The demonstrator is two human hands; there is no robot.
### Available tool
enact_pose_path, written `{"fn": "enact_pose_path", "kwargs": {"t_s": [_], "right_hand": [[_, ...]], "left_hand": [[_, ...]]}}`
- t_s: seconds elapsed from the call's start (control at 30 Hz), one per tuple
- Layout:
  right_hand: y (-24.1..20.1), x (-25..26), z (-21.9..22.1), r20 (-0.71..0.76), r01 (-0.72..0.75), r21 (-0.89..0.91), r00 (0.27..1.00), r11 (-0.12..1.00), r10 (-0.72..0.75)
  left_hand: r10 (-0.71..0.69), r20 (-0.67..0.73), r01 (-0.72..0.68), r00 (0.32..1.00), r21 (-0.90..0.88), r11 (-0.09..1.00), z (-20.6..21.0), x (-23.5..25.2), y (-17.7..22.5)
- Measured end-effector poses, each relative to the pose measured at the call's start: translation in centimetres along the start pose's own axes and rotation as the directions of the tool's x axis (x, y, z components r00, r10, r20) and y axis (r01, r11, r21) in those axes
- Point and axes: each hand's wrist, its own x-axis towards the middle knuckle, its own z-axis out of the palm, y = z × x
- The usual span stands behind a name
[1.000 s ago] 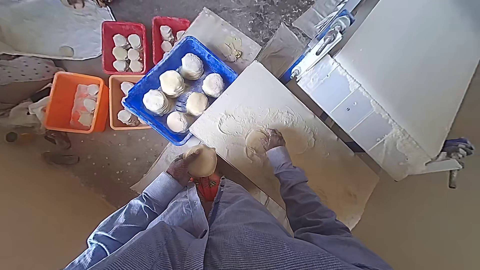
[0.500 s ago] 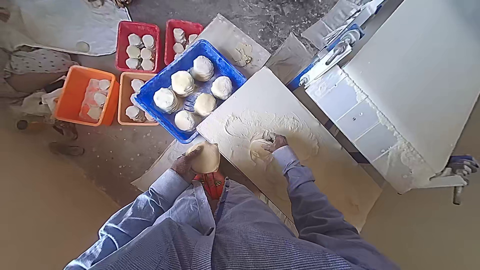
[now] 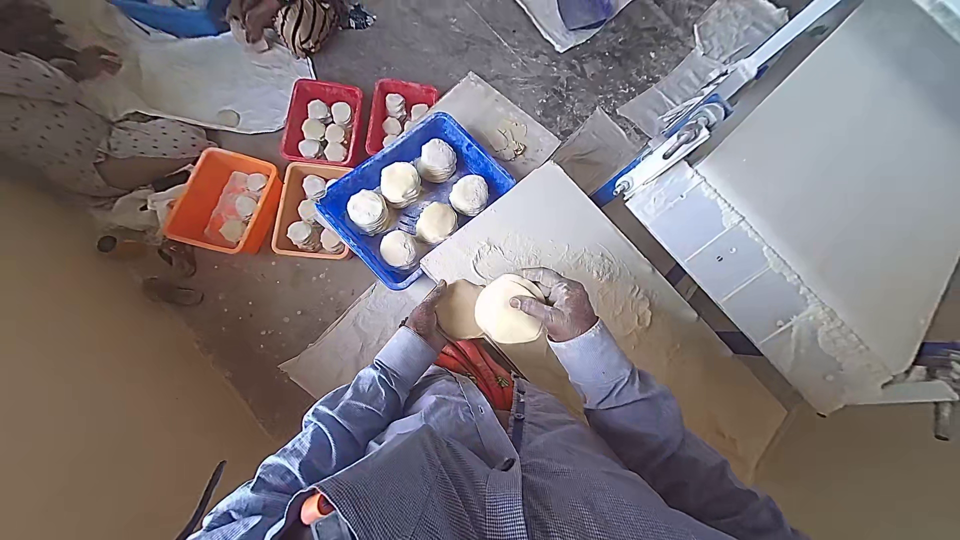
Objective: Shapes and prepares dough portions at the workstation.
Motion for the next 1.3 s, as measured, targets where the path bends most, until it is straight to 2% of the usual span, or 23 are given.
{"fn": "enact_pose_path", "kwargs": {"t_s": [0.07,0.1,0.23,0.3,0.37,0.47,0.53,0.6,0.67,0.73,0.8,0.83,0.87,0.9,0.97,1.0,1.03,1.07,1.1,1.13,1.17,1.23,1.3], "right_hand": [[-0.7,0.1,1.1,0.091,-0.027,0.244,0.996,0.969,0.005],[-0.2,0.4,1.6,0.11,-0.038,0.247,0.994,0.968,0.011],[2.4,0.8,2.8,0.04,0.014,-0.165,0.999,0.986,-0.007],[2.7,0.3,3.1,0.0,0.153,-0.405,0.986,0.901,-0.167],[2.8,-0.2,3.6,0.004,0.314,-0.515,0.931,0.797,-0.365],[2.7,-0.6,6.5,0.122,0.512,-0.424,0.85,0.747,-0.513],[3.2,-0.3,8.7,0.238,0.573,-0.461,0.815,0.677,-0.528],[3.4,0.6,10.2,0.309,0.58,-0.537,0.811,0.613,-0.496],[3.2,1.5,10.7,0.38,0.601,-0.539,0.799,0.59,-0.466],[3.3,2.4,10.7,0.507,0.678,-0.464,0.731,0.57,-0.457],[3.7,3.9,10.7,0.613,0.775,-0.329,0.61,0.539,-0.502],[4.0,5.1,10.8,0.633,0.792,-0.273,0.575,0.546,-0.518],[4.4,6.3,11.3,0.604,0.773,-0.238,0.592,0.589,-0.534],[4.7,7.6,11.9,0.544,0.696,-0.215,0.668,0.685,-0.508],[4.7,10.7,13.7,0.377,0.38,-0.156,0.876,0.912,-0.301],[4.5,12.4,14.9,0.304,0.131,-0.052,0.946,0.99,-0.109],[3.9,14.2,16.1,0.255,-0.161,0.088,0.958,0.983,0.134],[3.3,16.1,17.1,0.27,-0.448,0.238,0.883,0.862,0.384],[2.9,17.7,17.9,0.326,-0.658,0.365,0.753,0.659,0.571],[3.0,19.1,18.6,0.392,-0.775,0.458,0.616,0.436,0.683],[3.2,20.2,19.3,0.45,-0.822,0.509,0.508,0.257,0.734],[3.6,21.6,19.9,0.504,-0.835,0.542,0.415,0.096,0.758],[3.8,22.1,19.9,0.522,-0.835,0.54,0.428,0.103,0.738]], "left_hand": [[-0.05,0.08,0.054,0.996,-0.051,0.997,0.8,-0.7,-0.1],[-0.06,0.125,0.071,0.99,-0.092,0.993,1.1,-1.0,-0.2],[-0.083,0.144,0.104,0.986,-0.146,0.984,1.4,-2.0,-1.1],[-0.077,0.096,0.085,0.992,-0.087,0.993,1.6,-2.5,-1.3],[-0.069,0.058,0.072,0.996,-0.043,0.996,1.6,-2.6,-1.4],[-0.032,0.034,0.033,0.999,-0.028,0.999,2.1,-2.8,-1.3],[0.044,0.091,-0.039,0.995,-0.048,0.998,1.9,-2.6,-1.2],[0.053,0.131,-0.035,0.99,-0.137,0.99,1.3,-1.9,0.0],[-0.042,0.063,0.058,0.997,-0.266,0.962,0.7,-1.2,2.5],[-0.081,-0.042,0.066,0.996,-0.293,0.954,-0.9,0.1,5.4],[-0.028,-0.104,0.002,0.994,-0.24,0.971,-3.0,1.8,7.8],[0.022,-0.128,-0.047,0.992,-0.193,0.98,-4.4,2.7,9.0],[0.075,-0.162,-0.096,0.984,-0.127,0.987,-5.7,3.5,10.1],[0.117,-0.187,-0.131,0.975,-0.06,0.99,-6.9,4.1,11.2],[0.133,-0.196,-0.133,0.972,0.011,0.991,-8.7,5.0,13.1],[0.111,-0.182,-0.111,0.977,0.015,0.994,-9.4,5.5,13.8],[0.075,-0.148,-0.077,0.986,-0.005,0.997,-9.8,6.0,14.4],[0.032,-0.098,-0.037,0.995,-0.048,0.998,-10.0,6.6,14.8],[-0.009,-0.045,0.005,0.999,-0.091,0.996,-10.0,7.2,14.9],[-0.036,0.008,0.037,0.999,-0.121,0.992,-9.9,8.0,15.0],[-0.049,0.044,0.054,0.998,-0.13,0.99,-9.7,9.1,15.1],[-0.057,0.015,0.058,0.998,-0.067,0.996,-9.2,11.3,15.2],[-0.073,-0.068,0.077,0.995,0.061,0.995,-8.6,12.7,15.3]]}}
